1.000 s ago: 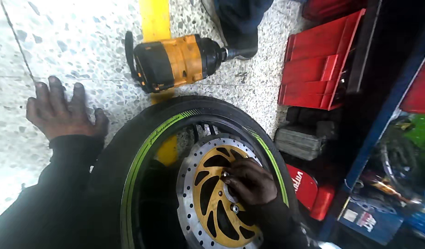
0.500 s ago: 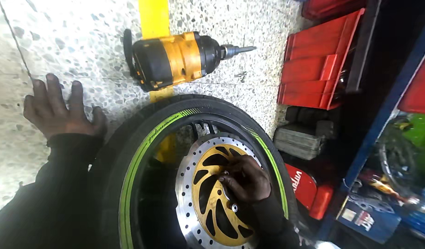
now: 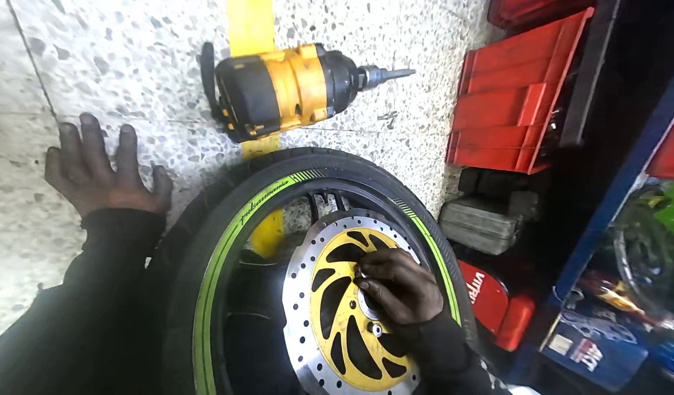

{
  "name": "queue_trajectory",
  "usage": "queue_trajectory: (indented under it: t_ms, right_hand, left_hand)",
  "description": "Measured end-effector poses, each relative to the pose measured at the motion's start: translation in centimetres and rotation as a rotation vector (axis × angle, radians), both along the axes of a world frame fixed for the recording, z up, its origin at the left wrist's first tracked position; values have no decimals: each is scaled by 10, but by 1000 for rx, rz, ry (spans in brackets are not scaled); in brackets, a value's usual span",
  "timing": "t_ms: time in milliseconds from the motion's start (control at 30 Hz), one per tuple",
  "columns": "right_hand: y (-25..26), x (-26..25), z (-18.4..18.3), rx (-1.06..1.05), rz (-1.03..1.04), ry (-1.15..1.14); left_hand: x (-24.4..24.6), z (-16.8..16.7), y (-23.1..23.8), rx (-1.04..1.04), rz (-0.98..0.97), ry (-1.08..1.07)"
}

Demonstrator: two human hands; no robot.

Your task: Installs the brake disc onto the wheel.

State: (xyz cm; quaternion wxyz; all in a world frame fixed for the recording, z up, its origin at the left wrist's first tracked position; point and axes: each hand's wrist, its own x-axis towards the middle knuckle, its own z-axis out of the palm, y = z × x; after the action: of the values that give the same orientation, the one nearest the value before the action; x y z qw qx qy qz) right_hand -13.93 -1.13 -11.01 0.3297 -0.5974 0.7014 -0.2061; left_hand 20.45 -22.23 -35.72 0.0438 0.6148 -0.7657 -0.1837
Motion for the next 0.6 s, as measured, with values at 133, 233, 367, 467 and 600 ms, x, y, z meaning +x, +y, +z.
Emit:
queue_trajectory:
  t_ms: [133,233,367,467,600]
  right_hand:
    - [1,1,-3,-90,23,-5]
    - [4,5,-3,-130,33,64]
    - [4,9,1,-72,-11,51]
    - [3,6,0,-98,6,40]
    - [3,7,-1,-114,-2,90]
  left_hand:
    - [-1,3,0,25,9,-3]
    - [-1,1,-1,19,7,-8]
    - [0,-2,0,1,0,-3]
    - [0,-1,-1,0,3,-7]
    - [-1,-3,0,3,9,-1]
